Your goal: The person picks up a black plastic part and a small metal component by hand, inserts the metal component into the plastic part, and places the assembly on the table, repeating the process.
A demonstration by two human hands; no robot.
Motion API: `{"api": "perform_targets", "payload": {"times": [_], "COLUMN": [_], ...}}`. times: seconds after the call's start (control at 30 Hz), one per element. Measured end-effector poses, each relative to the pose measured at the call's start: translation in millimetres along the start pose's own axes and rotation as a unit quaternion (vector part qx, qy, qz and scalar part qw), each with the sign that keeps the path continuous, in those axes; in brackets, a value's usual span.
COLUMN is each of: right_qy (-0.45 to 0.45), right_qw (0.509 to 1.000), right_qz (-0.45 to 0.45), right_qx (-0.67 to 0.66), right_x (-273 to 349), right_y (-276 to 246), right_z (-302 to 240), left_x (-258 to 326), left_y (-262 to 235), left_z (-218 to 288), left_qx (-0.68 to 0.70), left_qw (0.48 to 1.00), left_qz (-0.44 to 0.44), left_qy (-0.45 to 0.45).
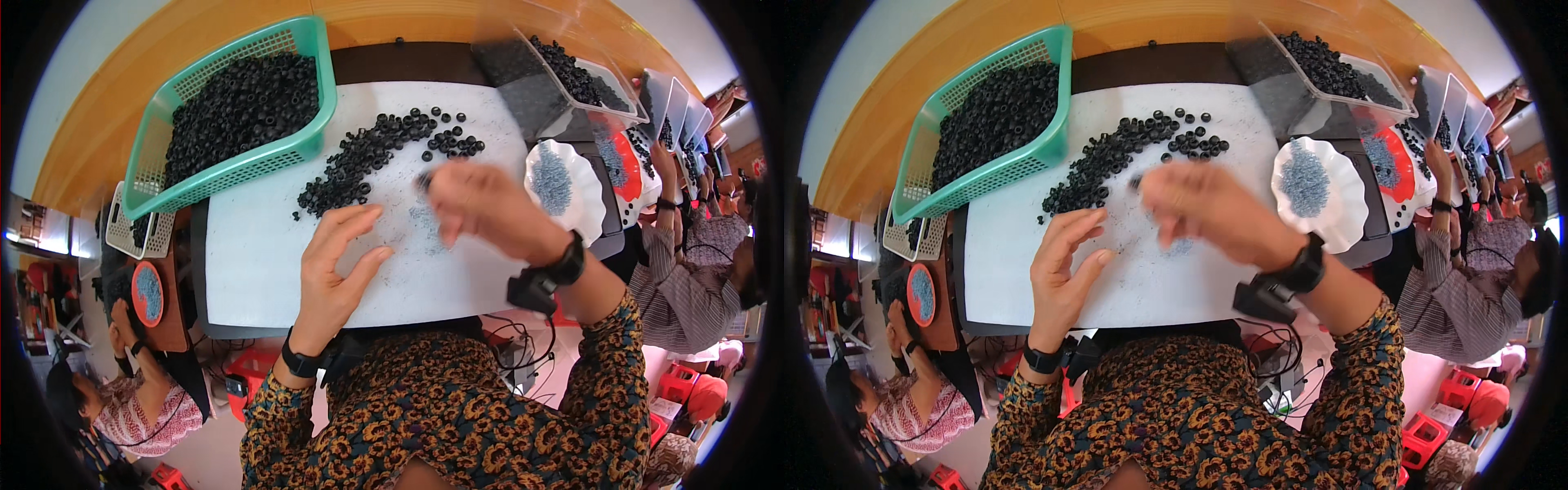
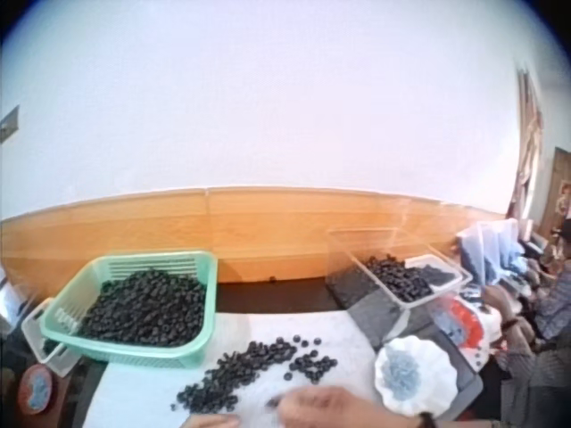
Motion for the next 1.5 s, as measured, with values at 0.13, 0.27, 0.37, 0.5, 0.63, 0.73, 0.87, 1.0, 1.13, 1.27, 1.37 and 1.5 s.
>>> {"api": "perform_targets", "payload": {"times": [0.13, 0.27, 0.37, 0.5, 0.63, 0.73, 0.87, 1.0, 1.13, 1.27, 1.37, 1.5], "right_qy": [-0.165, -0.17, -0.126, -0.149, -0.358, -0.406, -0.418, -0.384, -0.313, -0.366, -0.384, -0.359], "right_qw": [0.945, 0.924, 0.985, 0.946, 0.757, 0.689, 0.631, 0.715, 0.79, 0.736, 0.702, 0.674], "right_qz": [0.015, 0.15, 0.115, 0.14, 0.091, 0.094, 0.123, 0.081, 0.075, 0.118, 0.145, 0.134], "right_qx": [-0.28, -0.308, -0.037, 0.25, 0.539, 0.593, 0.641, 0.579, 0.522, 0.557, 0.582, 0.631], "right_x": [-18, -25, -31, -38, -64, -69, -70, -61, -52, -56, -59, -68], "right_y": [-60, -77, -67, -32, -34, -31, -27, -15, -13, -18, -22, -31], "right_z": [-76, -87, -67, -39, -9, 6, 6, -4, 2, 4, -4, -1], "left_x": [5, 12, 16, 17, 18, 18, 18, 18, 12, 12, 15, 15], "left_y": [-11, -20, -22, -24, -24, -24, -23, -23, -17, -14, -17, -16], "left_z": [-7, -15, -15, -18, -20, -19, -19, -18, -11, -15, -13, -16], "left_qx": [0.058, 0.055, 0.075, 0.086, 0.097, 0.099, 0.098, 0.091, 0.117, 0.102, 0.095, 0.093], "left_qw": [0.997, 0.991, 0.979, 0.978, 0.978, 0.979, 0.979, 0.979, 0.966, 0.973, 0.973, 0.974], "left_qz": [-0.011, -0.018, -0.006, 0.004, 0.008, 0.004, -0.001, 0.002, -0.012, -0.018, -0.01, -0.019], "left_qy": [-0.057, -0.122, -0.188, -0.189, -0.187, -0.179, -0.177, -0.183, -0.229, -0.207, -0.21, -0.208]}}
Point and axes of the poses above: each hand's wrist, its own x-axis away from the middle knuckle, its own y-axis out of the palm, z = x × y, the point moved 1 cm from there along -x, towards the middle knuckle, and after that the axes turned 15 degrees about z, right-handed, at the moved point
